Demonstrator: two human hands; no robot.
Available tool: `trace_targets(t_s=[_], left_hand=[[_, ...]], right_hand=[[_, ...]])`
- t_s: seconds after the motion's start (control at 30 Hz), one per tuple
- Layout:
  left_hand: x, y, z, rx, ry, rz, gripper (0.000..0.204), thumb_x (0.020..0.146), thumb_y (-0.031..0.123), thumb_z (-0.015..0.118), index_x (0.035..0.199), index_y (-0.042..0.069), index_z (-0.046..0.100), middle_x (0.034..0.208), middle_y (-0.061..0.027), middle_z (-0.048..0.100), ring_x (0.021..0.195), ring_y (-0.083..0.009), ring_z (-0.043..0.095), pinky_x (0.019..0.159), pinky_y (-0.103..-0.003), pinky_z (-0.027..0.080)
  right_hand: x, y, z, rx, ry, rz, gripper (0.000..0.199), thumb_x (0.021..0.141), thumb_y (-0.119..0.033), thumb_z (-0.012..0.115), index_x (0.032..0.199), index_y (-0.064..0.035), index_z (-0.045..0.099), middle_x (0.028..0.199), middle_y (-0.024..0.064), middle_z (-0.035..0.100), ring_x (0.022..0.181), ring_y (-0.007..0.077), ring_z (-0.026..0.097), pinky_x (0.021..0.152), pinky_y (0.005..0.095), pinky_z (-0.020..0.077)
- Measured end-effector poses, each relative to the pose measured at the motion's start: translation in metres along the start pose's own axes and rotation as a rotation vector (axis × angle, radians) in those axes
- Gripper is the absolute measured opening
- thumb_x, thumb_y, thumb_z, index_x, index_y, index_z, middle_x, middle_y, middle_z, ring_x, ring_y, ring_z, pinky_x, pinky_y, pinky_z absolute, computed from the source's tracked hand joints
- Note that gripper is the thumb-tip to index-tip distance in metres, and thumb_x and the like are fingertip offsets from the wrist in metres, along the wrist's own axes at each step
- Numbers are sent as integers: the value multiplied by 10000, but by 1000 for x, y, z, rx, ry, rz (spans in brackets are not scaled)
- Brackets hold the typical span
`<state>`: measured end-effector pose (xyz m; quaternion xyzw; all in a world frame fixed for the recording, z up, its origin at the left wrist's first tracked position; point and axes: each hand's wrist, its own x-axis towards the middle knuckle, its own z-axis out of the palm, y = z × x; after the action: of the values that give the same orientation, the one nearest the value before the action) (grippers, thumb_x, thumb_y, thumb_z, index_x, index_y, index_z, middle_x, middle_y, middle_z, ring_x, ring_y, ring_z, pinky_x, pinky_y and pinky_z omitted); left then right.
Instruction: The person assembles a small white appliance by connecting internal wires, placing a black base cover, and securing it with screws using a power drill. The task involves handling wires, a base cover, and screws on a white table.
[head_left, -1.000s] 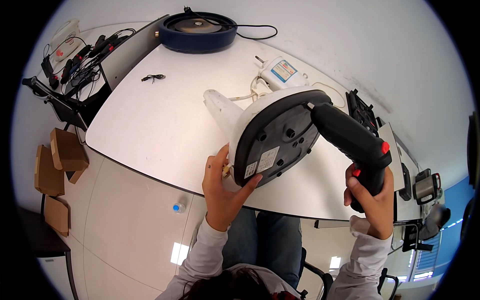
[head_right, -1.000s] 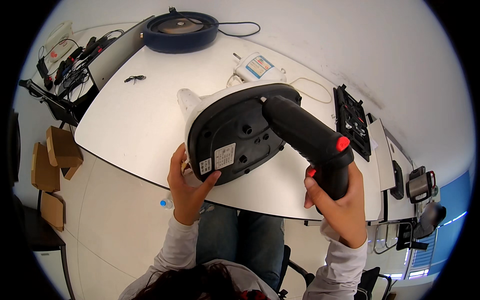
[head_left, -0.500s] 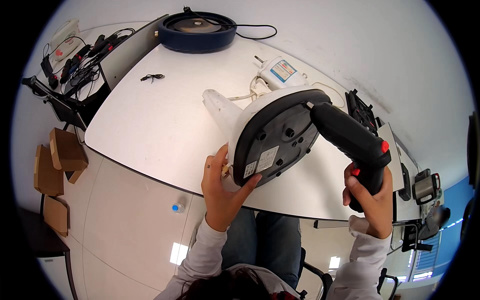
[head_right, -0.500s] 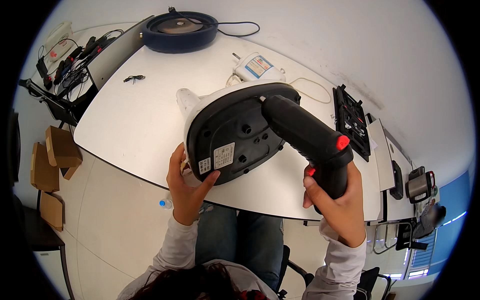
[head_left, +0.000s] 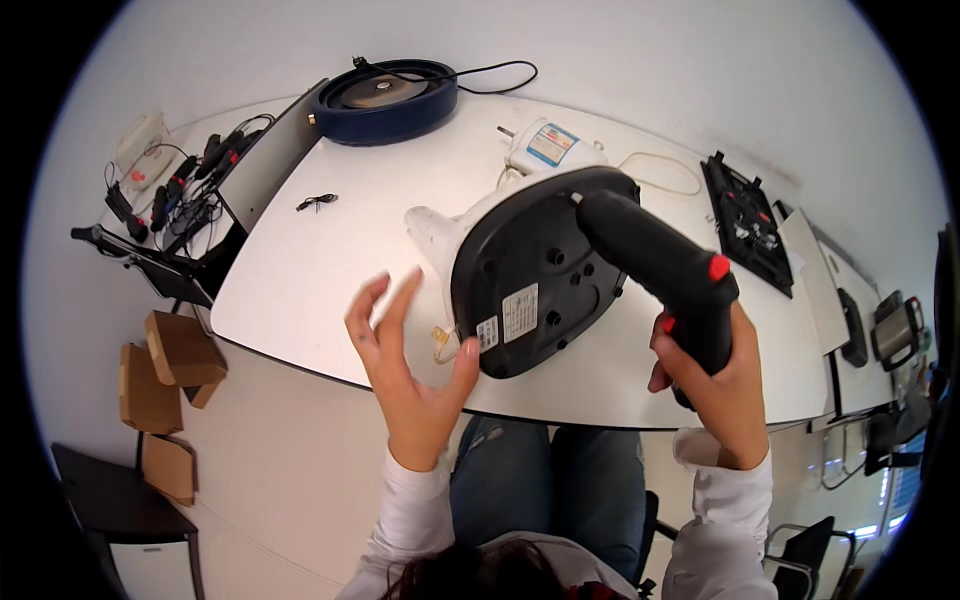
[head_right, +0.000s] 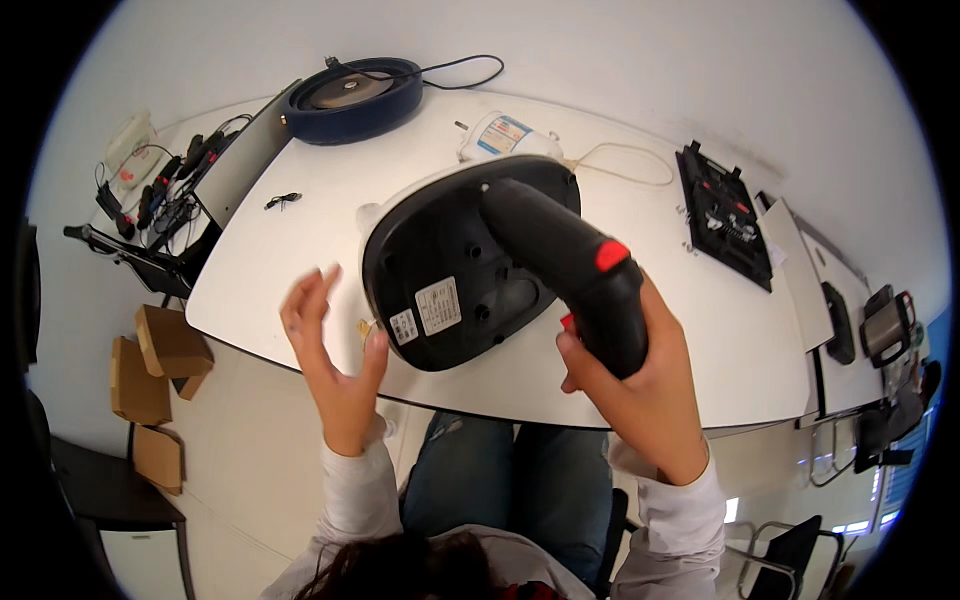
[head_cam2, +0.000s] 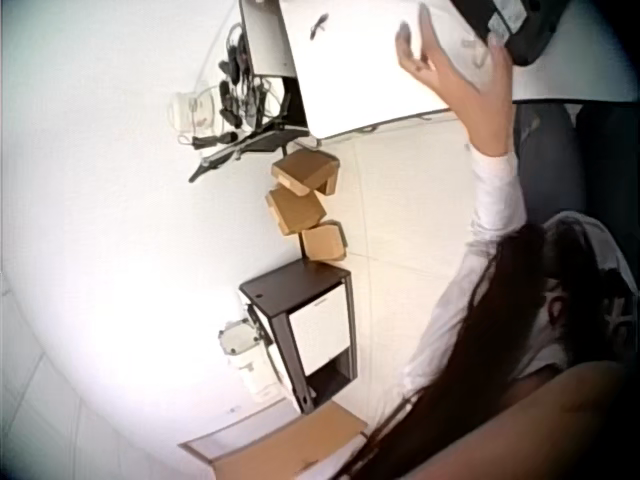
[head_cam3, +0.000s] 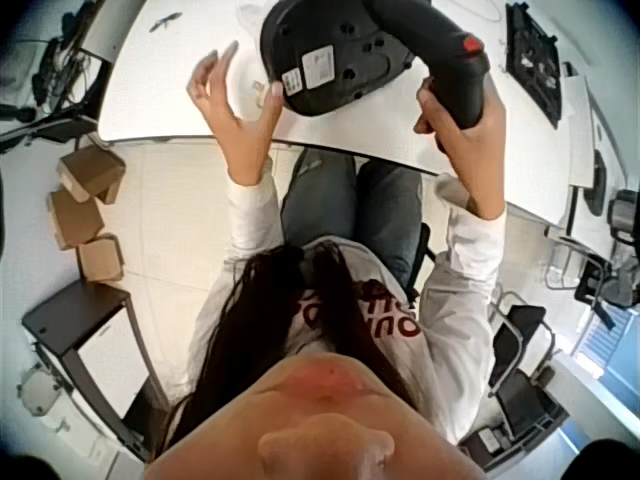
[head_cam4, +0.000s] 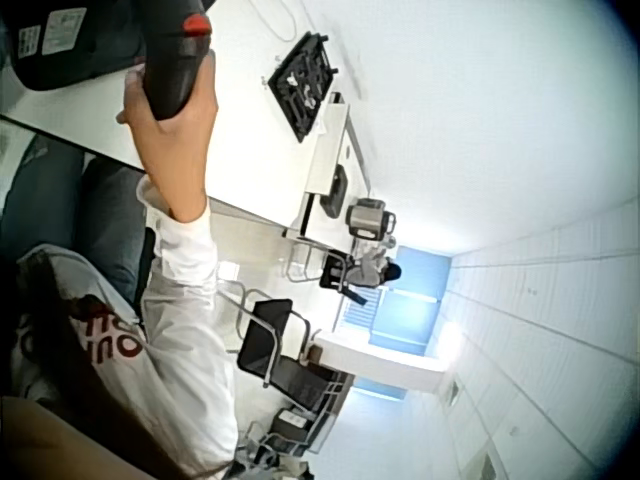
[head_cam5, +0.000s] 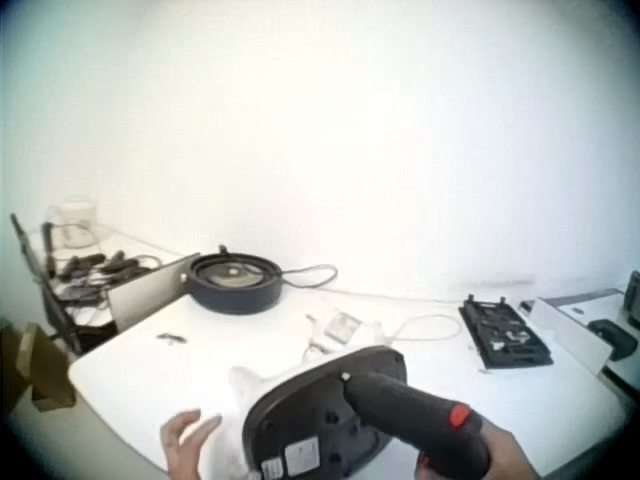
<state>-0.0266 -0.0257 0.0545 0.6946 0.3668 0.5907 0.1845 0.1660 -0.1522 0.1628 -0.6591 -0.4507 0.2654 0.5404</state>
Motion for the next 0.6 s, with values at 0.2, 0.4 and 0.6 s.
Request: trace_targets(t_s=[0.2,0.4,0.6], left_hand=[[84,40,24,-70,-326,171,540,729,209,741,1229,92,575,1283,-207,478,1156,-359,493,927,-395,437],[98,38,54,-135,-387,124,383,789,107,696,1165,59,639,1015,-125,679,881,-207,647,810,-282,490],[93,40,50,-113,-392,120,365,801,116,688,1159,57,644,1020,-123,677,884,-199,645,802,-273,487]], right_hand=[[12,-4,-10,13,-37,40,402,800,-15,647,1178,-6,514,762,39,575,560,123,589,520,249,493],[24,0,-28,102,-98,41,368,815,-59,653,1151,-10,512,733,36,559,545,129,600,508,253,494],[24,3,-31,96,-103,30,364,820,-79,660,1140,-10,502,757,42,562,544,130,605,503,259,502]])
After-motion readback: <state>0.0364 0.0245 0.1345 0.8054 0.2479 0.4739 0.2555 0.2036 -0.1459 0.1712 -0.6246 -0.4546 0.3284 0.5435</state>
